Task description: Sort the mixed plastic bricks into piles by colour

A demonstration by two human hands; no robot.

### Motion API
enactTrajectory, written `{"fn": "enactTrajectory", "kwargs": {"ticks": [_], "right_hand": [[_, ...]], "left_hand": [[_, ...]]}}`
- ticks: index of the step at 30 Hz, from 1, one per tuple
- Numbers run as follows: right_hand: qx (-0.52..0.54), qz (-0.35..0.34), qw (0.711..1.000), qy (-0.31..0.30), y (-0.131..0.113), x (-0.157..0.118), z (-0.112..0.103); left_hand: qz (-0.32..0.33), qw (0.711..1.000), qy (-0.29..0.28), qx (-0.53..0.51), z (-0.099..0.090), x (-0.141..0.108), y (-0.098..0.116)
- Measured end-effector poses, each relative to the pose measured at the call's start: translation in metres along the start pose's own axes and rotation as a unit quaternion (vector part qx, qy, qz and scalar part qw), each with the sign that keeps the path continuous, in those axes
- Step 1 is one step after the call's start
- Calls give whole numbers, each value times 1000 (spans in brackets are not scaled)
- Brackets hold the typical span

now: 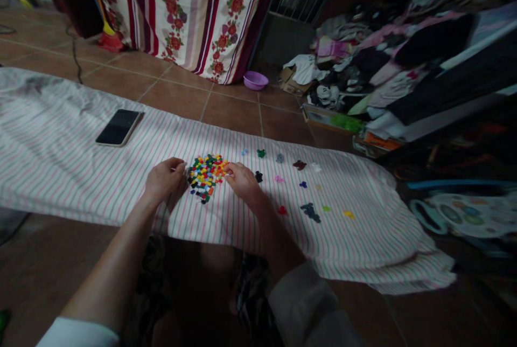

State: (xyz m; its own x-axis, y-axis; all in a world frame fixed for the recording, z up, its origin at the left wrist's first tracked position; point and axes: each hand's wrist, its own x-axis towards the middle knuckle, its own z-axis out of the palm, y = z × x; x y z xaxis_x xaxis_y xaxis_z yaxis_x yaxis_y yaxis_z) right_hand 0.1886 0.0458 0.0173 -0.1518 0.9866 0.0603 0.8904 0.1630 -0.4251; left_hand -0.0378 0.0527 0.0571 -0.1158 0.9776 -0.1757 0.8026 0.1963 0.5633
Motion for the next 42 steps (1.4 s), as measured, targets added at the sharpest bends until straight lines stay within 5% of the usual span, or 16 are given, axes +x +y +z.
{"fn": "enactTrajectory", "kwargs": {"ticks": [23, 30, 35, 42], "right_hand": [[40, -33, 998, 21, 6, -7, -8], [124, -4, 980, 157, 47, -4, -37], [225, 131, 920, 293, 110, -16, -56], [432, 285, 731, 445, 185, -41, -71]], "left_hand": [[1, 1000, 8, 6, 3, 5, -4], [-19, 1000, 15, 19, 1, 2, -1], [-33, 998, 40, 25, 0, 2, 1], [-18, 997, 70, 38, 5, 7, -8]]}}
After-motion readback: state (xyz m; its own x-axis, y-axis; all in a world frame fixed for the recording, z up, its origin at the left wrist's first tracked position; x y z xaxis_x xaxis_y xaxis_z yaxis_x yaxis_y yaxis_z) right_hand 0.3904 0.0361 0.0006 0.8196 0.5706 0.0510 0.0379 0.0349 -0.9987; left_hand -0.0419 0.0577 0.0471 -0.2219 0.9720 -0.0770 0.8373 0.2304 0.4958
